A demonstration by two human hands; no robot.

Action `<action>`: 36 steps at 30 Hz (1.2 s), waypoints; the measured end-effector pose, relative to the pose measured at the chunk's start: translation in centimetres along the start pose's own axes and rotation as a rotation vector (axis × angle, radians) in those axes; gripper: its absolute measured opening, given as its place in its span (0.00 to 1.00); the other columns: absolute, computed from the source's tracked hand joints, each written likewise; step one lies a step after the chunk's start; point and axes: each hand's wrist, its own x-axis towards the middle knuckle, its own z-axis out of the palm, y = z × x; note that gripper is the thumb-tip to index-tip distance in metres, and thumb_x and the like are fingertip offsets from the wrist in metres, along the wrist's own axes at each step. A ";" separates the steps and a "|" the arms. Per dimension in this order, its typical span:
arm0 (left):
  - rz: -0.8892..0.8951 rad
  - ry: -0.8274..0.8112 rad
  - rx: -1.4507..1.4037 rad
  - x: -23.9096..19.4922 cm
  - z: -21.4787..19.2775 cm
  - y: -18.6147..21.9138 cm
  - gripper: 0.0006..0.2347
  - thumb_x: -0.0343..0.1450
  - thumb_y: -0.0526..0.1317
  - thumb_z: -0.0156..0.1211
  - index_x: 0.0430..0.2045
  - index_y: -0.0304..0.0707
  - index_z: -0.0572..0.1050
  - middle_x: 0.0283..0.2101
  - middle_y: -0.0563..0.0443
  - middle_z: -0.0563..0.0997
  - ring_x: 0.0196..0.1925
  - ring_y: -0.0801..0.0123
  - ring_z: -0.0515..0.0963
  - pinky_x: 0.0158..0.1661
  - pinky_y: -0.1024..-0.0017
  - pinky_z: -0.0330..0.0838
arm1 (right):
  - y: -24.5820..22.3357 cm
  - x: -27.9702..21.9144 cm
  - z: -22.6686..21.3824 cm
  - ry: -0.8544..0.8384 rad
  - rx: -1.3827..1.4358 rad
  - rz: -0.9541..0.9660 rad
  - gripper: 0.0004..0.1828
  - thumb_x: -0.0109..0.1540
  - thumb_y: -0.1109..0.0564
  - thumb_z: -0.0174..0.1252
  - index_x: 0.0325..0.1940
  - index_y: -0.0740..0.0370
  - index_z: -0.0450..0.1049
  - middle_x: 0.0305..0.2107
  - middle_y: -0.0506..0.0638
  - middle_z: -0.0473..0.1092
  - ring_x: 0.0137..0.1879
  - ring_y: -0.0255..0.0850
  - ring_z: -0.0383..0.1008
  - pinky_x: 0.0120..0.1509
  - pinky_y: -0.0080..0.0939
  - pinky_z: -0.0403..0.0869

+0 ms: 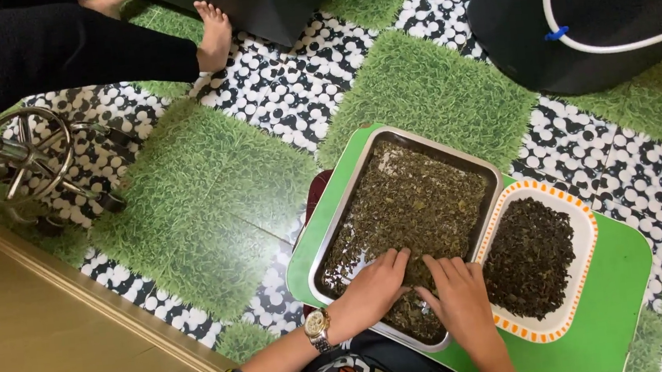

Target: Sorting dried tea leaves by hand to separate different grades or remove stems.

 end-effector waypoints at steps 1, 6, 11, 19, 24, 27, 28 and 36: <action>0.001 0.002 0.002 0.1 -0.4 0.0 0.27 0.67 0.32 0.63 0.58 0.18 0.60 0.49 0.30 0.72 0.48 0.45 0.76 0.46 0.59 0.75 | 0.3 0.1 0.4 0.002 0.000 -0.001 0.34 0.57 0.45 0.65 0.63 0.64 0.71 0.44 0.51 0.74 0.47 0.44 0.69 0.59 0.45 0.63; 0.040 -0.051 -0.118 1.0 -1.9 -0.1 0.26 0.68 0.27 0.60 0.60 0.22 0.58 0.43 0.34 0.74 0.33 0.57 0.77 0.31 0.68 0.75 | 1.4 1.1 1.8 -0.064 0.039 0.007 0.33 0.57 0.45 0.66 0.63 0.60 0.71 0.47 0.48 0.77 0.50 0.40 0.72 0.58 0.40 0.65; 0.086 -0.066 -0.187 2.3 -3.4 0.2 0.19 0.71 0.25 0.54 0.56 0.26 0.59 0.40 0.36 0.74 0.27 0.62 0.75 0.25 0.72 0.74 | 1.6 2.3 1.1 -0.057 0.076 0.014 0.33 0.55 0.49 0.68 0.63 0.60 0.71 0.49 0.48 0.76 0.50 0.40 0.71 0.59 0.41 0.64; 0.090 -0.109 -0.195 4.9 -3.3 -1.6 0.22 0.71 0.27 0.55 0.61 0.21 0.60 0.54 0.21 0.75 0.55 0.34 0.78 0.51 0.52 0.77 | 1.3 5.1 -3.8 0.050 0.099 -0.026 0.20 0.59 0.56 0.68 0.55 0.60 0.76 0.36 0.49 0.79 0.45 0.38 0.76 0.56 0.40 0.63; 0.147 -0.011 -0.085 6.8 -2.7 -2.9 0.17 0.71 0.30 0.58 0.54 0.20 0.68 0.48 0.23 0.79 0.50 0.36 0.81 0.47 0.50 0.79 | 1.6 6.1 -4.8 0.097 0.095 -0.019 0.18 0.60 0.58 0.67 0.54 0.60 0.76 0.35 0.49 0.79 0.44 0.39 0.77 0.54 0.39 0.64; 0.189 0.034 -0.055 7.8 -3.0 -3.4 0.14 0.71 0.31 0.59 0.50 0.23 0.71 0.44 0.27 0.80 0.47 0.38 0.83 0.43 0.52 0.79 | 1.9 6.4 -5.2 0.111 0.087 -0.013 0.18 0.61 0.59 0.66 0.55 0.62 0.76 0.36 0.50 0.80 0.45 0.39 0.77 0.55 0.39 0.63; 0.196 0.025 -0.056 8.4 -3.1 -3.8 0.14 0.71 0.31 0.59 0.50 0.23 0.71 0.44 0.27 0.80 0.47 0.38 0.83 0.43 0.52 0.79 | 2.4 6.7 -4.9 0.113 0.086 -0.002 0.18 0.61 0.59 0.66 0.55 0.62 0.76 0.36 0.50 0.80 0.45 0.39 0.77 0.55 0.39 0.63; 0.254 0.064 -0.099 11.1 -2.9 -5.5 0.03 0.73 0.29 0.57 0.37 0.32 0.74 0.35 0.38 0.81 0.43 0.47 0.83 0.44 0.58 0.78 | 3.6 5.7 -4.2 0.174 0.045 -0.007 0.16 0.62 0.55 0.66 0.55 0.55 0.77 0.33 0.46 0.78 0.43 0.44 0.76 0.49 0.43 0.67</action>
